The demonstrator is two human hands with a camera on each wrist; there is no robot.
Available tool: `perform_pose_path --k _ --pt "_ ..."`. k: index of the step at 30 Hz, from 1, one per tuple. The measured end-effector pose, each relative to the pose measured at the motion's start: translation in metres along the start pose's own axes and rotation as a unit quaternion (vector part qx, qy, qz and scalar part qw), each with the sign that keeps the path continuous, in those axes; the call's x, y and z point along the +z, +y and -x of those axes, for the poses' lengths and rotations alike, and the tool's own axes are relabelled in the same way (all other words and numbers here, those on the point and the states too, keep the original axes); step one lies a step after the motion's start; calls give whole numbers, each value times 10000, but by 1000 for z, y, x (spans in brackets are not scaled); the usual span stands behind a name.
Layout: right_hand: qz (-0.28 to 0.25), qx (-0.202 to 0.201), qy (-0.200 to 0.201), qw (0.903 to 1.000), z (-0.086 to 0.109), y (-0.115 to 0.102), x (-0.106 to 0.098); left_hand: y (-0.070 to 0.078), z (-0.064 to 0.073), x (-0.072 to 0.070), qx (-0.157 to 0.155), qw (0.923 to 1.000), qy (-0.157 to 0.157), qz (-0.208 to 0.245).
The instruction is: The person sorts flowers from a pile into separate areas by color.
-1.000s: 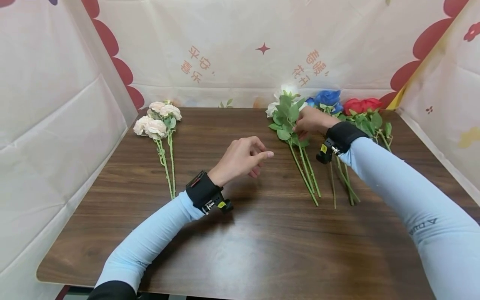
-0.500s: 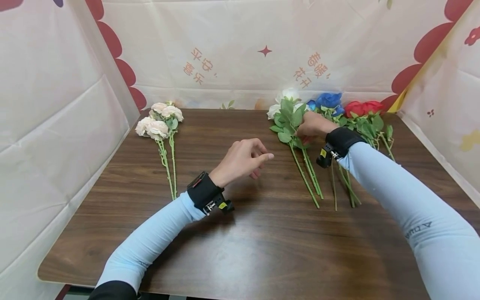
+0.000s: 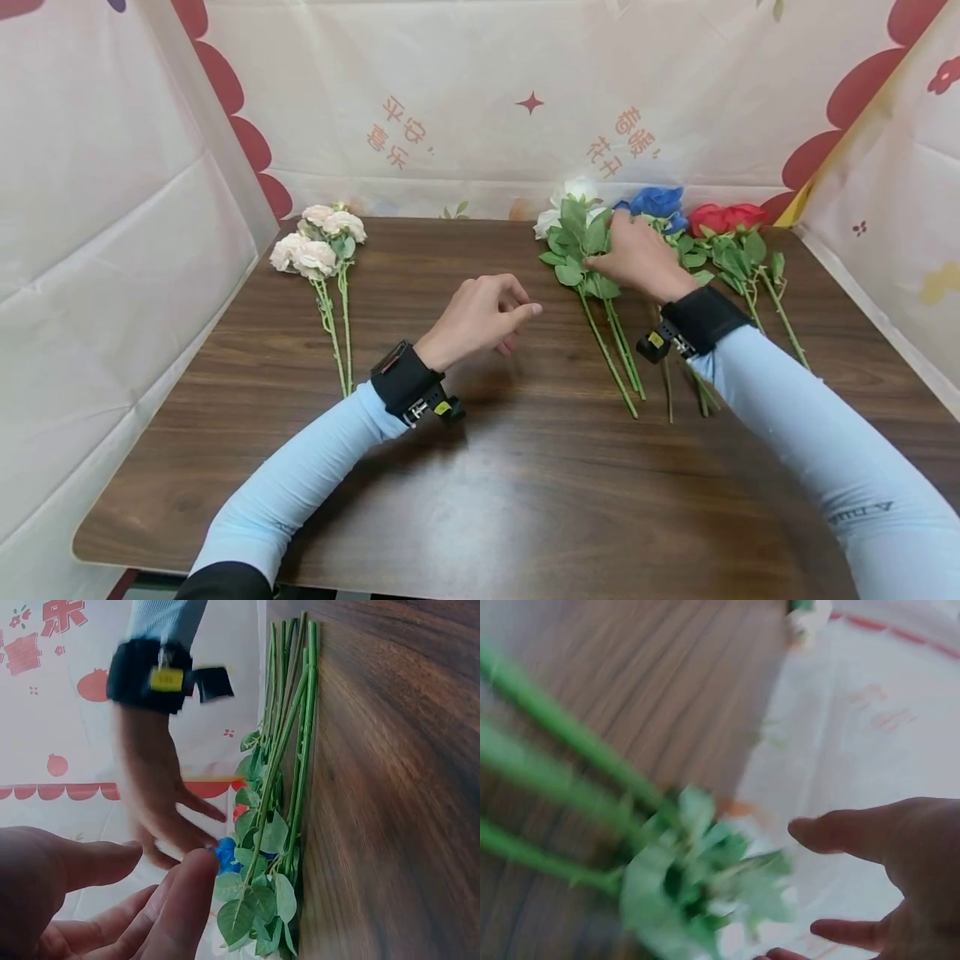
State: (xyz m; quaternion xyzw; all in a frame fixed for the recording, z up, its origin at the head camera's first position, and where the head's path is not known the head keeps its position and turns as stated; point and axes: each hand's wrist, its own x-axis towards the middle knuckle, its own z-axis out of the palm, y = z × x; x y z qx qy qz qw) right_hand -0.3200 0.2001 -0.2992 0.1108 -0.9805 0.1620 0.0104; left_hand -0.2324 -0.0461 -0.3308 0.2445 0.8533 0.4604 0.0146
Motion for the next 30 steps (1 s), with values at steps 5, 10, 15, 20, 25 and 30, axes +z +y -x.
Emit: perform_pose_path --k 5,10,15,20,25,30 --pt "-335 -926 536 9937 22 -27 2 1 -2 -4 72 9996 41 -274" --pt "-879 -1290 323 9872 44 -48 10 0 -3 -7 221 9976 131 -648" --pt "-1243 -1320 -35 9834 52 -56 21 -3 -1 -13 253 9950 362 -894" --pt "-1513 -1294 -103 9799 53 -56 25 -10 -3 -27 242 9863 548 -1534" --pt "-1596 -1263 -131 9790 56 -56 21 -17 -8 -52 -138 9662 843 -2431" --pt "-1532 -1317 -187 9792 59 -55 17 -30 -7 -88 -1063 9390 1051 -3096"
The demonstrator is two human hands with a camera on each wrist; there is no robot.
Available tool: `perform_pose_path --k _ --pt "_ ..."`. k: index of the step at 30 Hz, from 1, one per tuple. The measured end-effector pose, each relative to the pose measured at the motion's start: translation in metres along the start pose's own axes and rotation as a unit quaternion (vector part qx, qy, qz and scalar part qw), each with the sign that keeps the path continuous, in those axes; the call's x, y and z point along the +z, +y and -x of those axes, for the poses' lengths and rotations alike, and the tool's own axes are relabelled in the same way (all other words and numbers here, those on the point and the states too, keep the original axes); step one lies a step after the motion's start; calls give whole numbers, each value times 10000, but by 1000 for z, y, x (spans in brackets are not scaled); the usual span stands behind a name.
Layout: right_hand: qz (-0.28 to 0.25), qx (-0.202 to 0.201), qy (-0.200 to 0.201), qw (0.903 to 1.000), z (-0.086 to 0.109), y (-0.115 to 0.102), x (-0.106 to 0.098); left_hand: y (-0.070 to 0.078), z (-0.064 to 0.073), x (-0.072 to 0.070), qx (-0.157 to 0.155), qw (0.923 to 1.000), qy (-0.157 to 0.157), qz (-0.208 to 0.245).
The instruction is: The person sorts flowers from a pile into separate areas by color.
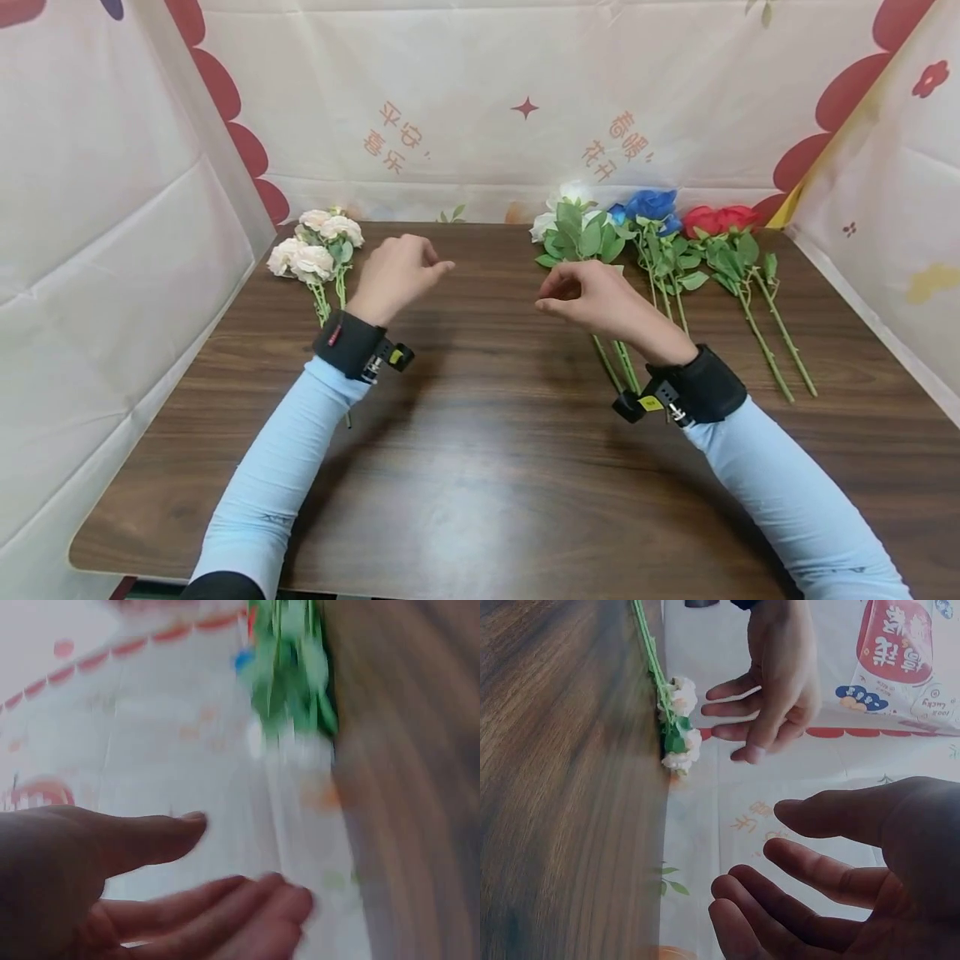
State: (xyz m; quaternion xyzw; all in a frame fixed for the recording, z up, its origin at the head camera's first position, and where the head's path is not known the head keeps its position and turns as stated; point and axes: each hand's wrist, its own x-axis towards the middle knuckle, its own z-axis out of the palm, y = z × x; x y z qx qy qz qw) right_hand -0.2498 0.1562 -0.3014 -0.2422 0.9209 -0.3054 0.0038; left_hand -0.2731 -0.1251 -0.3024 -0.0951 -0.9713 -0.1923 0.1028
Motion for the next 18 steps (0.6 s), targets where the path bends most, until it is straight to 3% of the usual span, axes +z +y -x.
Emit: perform_pose_path --k 3,7,12,18 --pt "33 -35 9 10000 3 1 -2 -26 -6 -9 -679 9965 15 -487" --pt "34 -109 -57 9999 5 0 -3 -64 -10 -14 -1453 9865 56 -755" --pt "87 -259 -294 9992 7 -2 -4 -97 -9 -13 -1883 9784 -157 -842" --pt "99 -286 -534 9981 7 -5 -4 -111 -5 -9 -2109 9751 -288 -614"
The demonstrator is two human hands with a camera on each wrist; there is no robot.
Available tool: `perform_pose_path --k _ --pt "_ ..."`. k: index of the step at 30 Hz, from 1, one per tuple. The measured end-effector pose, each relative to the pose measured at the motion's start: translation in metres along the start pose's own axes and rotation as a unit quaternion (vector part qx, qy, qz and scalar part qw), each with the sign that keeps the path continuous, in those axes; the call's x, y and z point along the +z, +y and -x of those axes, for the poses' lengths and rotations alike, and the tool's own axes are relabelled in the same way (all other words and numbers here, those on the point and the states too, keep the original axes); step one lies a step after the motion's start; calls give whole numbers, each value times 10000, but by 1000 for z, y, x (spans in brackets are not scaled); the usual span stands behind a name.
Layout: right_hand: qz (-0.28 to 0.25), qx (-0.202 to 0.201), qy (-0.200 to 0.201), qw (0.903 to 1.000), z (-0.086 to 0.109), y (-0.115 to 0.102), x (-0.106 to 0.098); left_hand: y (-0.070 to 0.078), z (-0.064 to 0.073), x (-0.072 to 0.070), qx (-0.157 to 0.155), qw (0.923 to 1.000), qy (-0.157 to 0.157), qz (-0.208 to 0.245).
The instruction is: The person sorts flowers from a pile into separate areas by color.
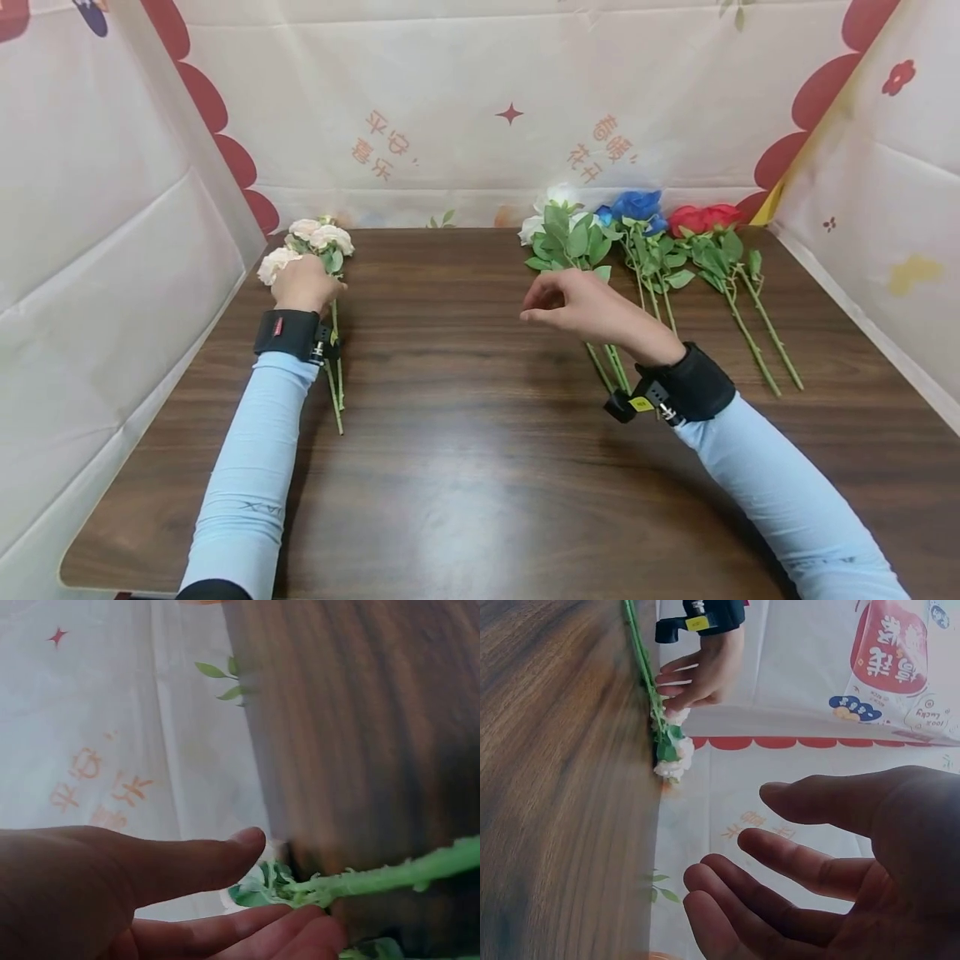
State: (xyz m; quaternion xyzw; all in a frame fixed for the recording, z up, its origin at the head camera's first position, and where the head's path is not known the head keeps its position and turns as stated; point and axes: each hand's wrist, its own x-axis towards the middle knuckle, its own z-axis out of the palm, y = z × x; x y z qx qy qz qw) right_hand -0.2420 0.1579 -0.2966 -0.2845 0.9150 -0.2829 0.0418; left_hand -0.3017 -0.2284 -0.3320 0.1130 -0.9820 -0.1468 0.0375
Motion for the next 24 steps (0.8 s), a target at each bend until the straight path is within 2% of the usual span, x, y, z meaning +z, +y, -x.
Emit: perform_pose_path --k 7,14,20,24 --pt "-29 -102 -127 9999 -3 0 4 -9 -2 6 -62 9999 -66 78" --pt "58 -62 -230 9997 -3 2 5 -13 -4 12 225 9993 -251 155" --pt "7 -114 -191 9998 -4 2 4 -13 -5 12 419 9989 -112 179" --pt "6 -89 -219 9997 -4 4 4 -12 -5 12 423 9989 -133 162"
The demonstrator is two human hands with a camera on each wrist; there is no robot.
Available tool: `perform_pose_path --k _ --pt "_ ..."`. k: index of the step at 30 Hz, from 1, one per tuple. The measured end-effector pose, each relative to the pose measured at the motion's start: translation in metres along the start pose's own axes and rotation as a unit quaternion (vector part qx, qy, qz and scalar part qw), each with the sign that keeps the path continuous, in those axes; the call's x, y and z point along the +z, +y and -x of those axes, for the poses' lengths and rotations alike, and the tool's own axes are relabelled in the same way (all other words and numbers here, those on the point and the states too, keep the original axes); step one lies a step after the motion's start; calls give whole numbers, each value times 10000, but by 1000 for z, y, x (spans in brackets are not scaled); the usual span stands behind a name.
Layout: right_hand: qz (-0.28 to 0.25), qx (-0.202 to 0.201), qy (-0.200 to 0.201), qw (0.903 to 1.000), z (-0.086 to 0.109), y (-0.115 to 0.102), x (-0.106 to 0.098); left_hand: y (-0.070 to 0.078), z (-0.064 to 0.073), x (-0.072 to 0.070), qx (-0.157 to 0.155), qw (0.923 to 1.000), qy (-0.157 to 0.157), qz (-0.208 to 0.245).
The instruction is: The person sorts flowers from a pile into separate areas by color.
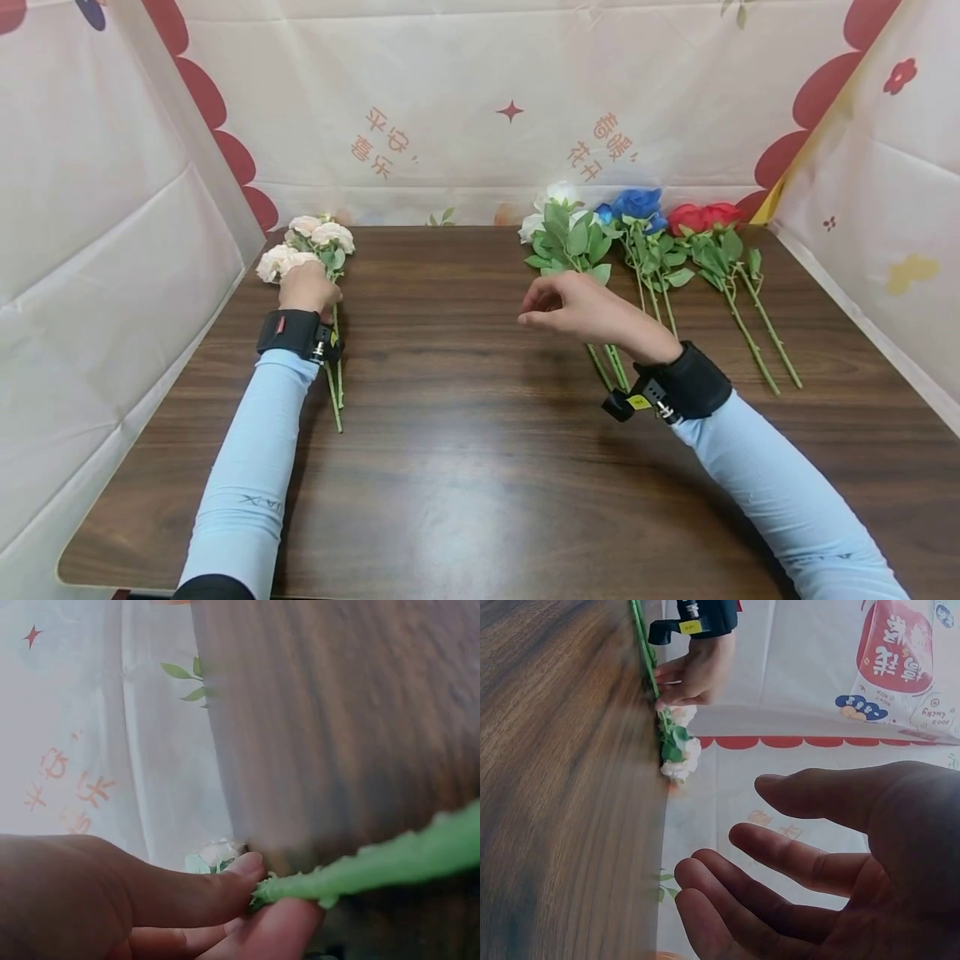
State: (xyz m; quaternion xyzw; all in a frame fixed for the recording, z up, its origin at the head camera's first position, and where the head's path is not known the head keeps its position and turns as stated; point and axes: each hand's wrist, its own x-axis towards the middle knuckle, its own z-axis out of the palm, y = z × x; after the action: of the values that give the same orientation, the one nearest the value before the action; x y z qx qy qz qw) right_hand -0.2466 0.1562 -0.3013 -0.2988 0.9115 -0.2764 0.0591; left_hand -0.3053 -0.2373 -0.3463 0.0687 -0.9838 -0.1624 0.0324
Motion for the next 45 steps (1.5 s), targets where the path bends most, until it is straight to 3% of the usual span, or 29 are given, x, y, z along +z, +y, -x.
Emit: perform_pose_path --k 10,17,23,28,36,45 --pt "-75 112 -22 9999 0 3 -2 13 1 -9 146 9997 185 76" --pt "-185 306 41 9994 -1 8 -4 33 7 -20 291 9991 268 180" --pt "-691 541 143 9960 -2 11 -4 57 16 -21 493 9976 137 477" --pt "-955 732 346 9921 -2 12 -4 79 26 -20 784 9946 -82 669" --pt "-1183 818 486 9884 -2 15 -6 108 45 -22 1337 9880 -67 768" --pt "-1356 793 517 9862 -1 14 -7 133 65 -15 1895 9727 -175 1326"
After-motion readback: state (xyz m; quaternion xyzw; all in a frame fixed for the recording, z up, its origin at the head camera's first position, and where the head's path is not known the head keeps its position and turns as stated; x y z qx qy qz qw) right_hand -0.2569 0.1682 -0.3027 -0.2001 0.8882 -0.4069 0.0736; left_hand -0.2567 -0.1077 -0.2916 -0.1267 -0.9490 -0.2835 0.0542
